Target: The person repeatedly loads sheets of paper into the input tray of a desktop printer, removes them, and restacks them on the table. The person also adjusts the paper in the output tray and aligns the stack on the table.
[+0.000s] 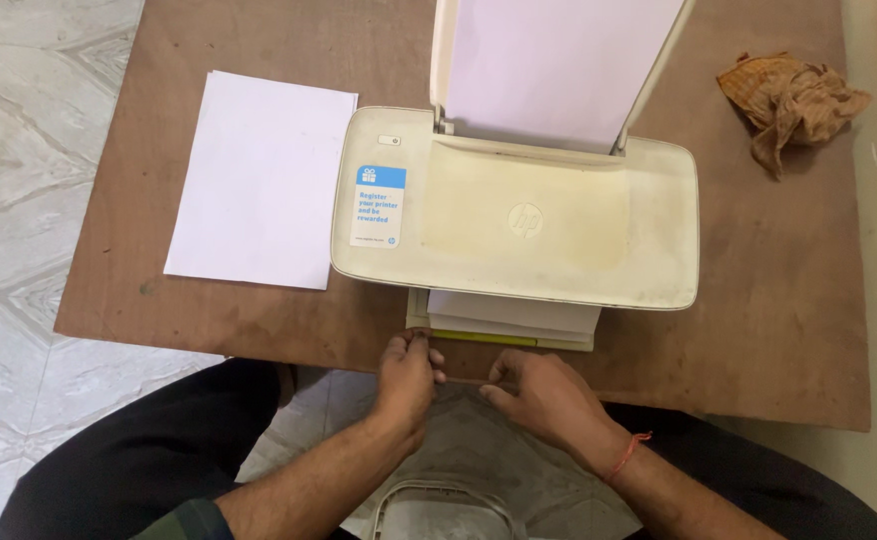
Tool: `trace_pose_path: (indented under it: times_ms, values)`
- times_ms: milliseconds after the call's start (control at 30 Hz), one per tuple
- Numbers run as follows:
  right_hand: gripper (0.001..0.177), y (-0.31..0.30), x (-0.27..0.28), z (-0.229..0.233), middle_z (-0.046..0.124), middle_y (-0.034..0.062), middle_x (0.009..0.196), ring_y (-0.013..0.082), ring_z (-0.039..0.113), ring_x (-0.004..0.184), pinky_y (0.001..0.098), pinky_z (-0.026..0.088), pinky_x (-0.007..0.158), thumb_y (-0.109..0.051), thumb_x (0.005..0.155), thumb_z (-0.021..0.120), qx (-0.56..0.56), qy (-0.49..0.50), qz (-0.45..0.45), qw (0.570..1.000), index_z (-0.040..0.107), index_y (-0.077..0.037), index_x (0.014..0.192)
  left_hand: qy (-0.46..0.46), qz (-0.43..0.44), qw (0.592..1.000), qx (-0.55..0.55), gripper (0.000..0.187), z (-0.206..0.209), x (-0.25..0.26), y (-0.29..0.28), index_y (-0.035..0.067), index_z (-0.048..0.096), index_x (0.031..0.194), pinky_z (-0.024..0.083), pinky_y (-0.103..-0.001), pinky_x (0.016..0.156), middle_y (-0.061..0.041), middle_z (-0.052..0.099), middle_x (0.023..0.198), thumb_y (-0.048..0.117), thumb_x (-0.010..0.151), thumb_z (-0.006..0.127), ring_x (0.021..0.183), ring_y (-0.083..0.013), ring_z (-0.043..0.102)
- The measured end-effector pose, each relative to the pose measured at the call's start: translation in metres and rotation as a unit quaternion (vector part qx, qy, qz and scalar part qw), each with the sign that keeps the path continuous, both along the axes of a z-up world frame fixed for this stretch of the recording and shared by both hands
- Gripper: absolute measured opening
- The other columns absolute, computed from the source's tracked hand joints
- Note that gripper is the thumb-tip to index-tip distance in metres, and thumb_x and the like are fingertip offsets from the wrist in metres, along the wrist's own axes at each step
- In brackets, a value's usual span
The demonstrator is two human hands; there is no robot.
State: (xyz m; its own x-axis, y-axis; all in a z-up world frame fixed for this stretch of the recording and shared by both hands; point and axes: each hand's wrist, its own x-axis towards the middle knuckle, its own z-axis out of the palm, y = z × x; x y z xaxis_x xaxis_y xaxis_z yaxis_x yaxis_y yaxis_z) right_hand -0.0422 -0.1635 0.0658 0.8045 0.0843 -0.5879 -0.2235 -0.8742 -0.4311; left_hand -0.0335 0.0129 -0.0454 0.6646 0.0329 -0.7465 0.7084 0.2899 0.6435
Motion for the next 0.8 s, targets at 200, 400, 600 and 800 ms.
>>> trace_pose_path:
  times_ms: [200,400,600,800]
  values:
    - [0.029,0.004,0.003,0.004,0.072,0.0150,0.074,0.0321,0.070,0.074,0.0457,0.053,0.071,-0.038,0.084,0.075,-0.009,0.018,0.003,1.000,0.074,-0.013,0.098,0.001,-0.002,1.000,0.001,0.027,0.006,0.001,0.001,0.009,0.059,0.123,0.039,-0.026,0.051,-0.001,0.059,0.081,0.023,0.103,0.048,0.061,-0.0099,0.051]
    - [0.030,0.005,0.003,0.004,0.072,0.0132,0.071,0.0279,0.072,0.071,0.0437,0.055,0.071,-0.039,0.086,0.074,-0.011,0.054,0.004,0.998,0.073,-0.013,0.100,0.001,-0.012,1.000,0.010,0.029,0.011,0.003,0.003,0.007,0.059,0.125,0.042,-0.027,0.056,-0.002,0.059,0.082,0.022,0.103,0.046,0.064,-0.0102,0.052]
    - [0.031,0.006,0.002,0.002,0.072,0.0145,0.072,0.0284,0.072,0.073,0.0436,0.054,0.072,-0.039,0.086,0.074,-0.013,0.039,0.008,0.999,0.073,-0.012,0.101,-0.008,-0.015,1.000,0.009,0.030,0.016,0.004,0.003,0.005,0.060,0.124,0.045,-0.027,0.061,-0.003,0.059,0.084,0.022,0.103,0.047,0.067,-0.0112,0.052]
    - [0.031,0.004,0.001,0.000,0.075,0.0138,0.081,0.0292,0.073,0.079,0.0438,0.055,0.073,-0.038,0.084,0.075,0.001,0.005,0.019,1.000,0.073,-0.011,0.100,0.006,-0.028,0.999,0.017,0.029,0.023,0.005,0.002,0.008,0.060,0.124,0.043,-0.027,0.060,-0.002,0.058,0.084,0.024,0.103,0.047,0.067,-0.0106,0.052]
